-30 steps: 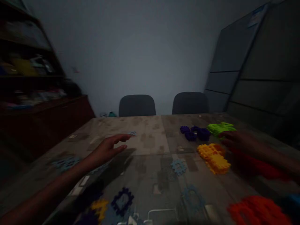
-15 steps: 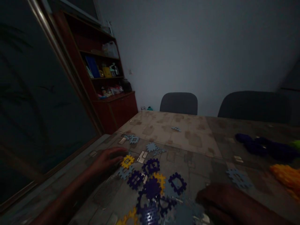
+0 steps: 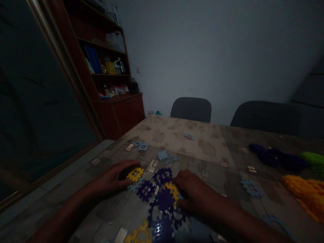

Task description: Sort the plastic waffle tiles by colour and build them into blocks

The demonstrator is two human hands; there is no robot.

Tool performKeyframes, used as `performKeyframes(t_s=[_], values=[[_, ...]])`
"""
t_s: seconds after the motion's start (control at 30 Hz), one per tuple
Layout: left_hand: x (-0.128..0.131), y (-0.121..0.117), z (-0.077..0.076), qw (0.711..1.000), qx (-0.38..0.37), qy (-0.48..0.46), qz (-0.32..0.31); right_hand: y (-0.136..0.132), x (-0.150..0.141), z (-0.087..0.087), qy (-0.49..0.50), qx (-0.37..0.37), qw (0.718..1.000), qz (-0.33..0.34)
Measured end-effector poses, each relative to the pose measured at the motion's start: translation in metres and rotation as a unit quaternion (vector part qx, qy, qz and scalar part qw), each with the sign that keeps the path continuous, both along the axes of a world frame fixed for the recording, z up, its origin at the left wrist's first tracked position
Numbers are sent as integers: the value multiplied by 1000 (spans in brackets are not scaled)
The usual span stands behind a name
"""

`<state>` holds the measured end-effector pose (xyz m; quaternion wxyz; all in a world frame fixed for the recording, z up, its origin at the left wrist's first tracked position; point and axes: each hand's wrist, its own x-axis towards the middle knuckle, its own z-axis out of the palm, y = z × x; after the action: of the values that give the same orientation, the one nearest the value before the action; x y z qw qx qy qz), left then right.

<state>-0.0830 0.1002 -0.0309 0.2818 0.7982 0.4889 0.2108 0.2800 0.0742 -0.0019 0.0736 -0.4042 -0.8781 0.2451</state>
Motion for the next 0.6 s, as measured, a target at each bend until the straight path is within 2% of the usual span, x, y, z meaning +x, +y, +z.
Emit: performKeyframes(t_s=[0.1, 0.23, 0.47, 0.6], values=[[1, 0, 0, 1000, 10, 5, -7, 4, -11, -1, -24, 5, 1000, 18], [6, -2, -1, 999, 32, 13, -1, 8, -18, -3, -25, 13, 1000, 7], [13, -5, -1, 999, 36, 10, 14, 8, -12, -13, 56, 6, 998, -30], [18, -7, 2, 999, 30, 14, 24, 14, -6, -19, 100, 4, 992, -78]])
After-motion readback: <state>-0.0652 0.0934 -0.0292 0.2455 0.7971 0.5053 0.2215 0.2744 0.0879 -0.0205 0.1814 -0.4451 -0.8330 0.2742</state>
